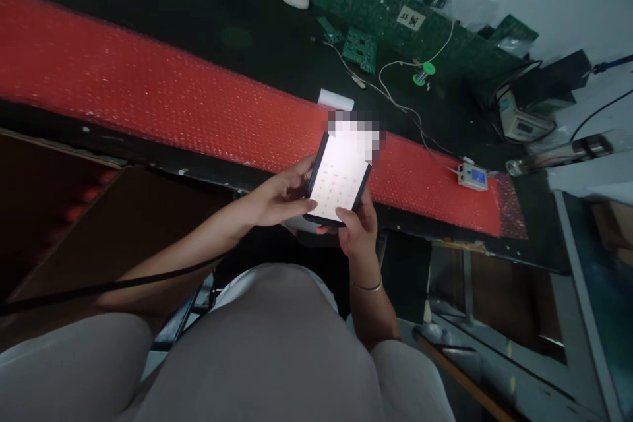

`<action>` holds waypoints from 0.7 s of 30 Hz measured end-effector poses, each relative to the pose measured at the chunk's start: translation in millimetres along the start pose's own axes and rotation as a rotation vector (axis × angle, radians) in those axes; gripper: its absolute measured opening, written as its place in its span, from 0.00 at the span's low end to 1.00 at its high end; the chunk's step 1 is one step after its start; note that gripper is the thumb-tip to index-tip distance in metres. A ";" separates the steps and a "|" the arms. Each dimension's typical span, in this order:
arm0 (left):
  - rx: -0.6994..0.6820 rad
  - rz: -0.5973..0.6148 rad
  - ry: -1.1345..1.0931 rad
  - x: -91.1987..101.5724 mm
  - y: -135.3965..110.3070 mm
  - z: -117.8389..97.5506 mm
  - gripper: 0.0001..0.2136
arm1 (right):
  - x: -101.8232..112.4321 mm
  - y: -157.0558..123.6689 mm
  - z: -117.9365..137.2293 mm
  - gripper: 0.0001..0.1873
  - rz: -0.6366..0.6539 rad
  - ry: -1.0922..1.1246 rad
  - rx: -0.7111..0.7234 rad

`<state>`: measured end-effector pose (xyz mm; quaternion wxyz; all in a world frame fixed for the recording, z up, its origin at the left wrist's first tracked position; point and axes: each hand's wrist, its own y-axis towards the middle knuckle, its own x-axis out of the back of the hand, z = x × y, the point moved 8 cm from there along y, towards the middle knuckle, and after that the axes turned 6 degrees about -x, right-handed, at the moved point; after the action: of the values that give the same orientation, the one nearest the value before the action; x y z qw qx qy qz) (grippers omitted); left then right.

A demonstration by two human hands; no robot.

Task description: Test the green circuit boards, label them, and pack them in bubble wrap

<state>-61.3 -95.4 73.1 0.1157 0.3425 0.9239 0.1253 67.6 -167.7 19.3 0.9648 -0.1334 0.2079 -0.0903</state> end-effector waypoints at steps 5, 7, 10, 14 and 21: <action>0.051 -0.032 -0.051 -2.5 -1.0 -3.4 0.24 | 3.8 1.2 0.6 0.28 -0.030 -0.028 0.034; 0.058 -0.046 -0.062 -2.8 -1.4 -4.0 0.26 | 5.4 1.5 0.6 0.26 -0.044 -0.043 0.058; 0.046 0.024 -0.078 -4.7 -0.3 -5.1 0.27 | 5.9 3.7 -3.1 0.27 -0.065 -0.020 0.043; 0.001 0.173 -0.013 9.2 -2.7 -8.3 0.31 | 0.0 8.4 -9.5 0.30 -0.076 0.094 0.001; 0.085 0.334 0.258 65.5 -18.9 3.6 0.28 | -7.0 17.1 -30.4 0.32 -0.183 0.313 0.061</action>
<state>-120.1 -65.4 55.4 -0.0405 0.4766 0.8659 0.1465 50.5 -156.6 -9.8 0.9119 -0.1066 0.3398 -0.2039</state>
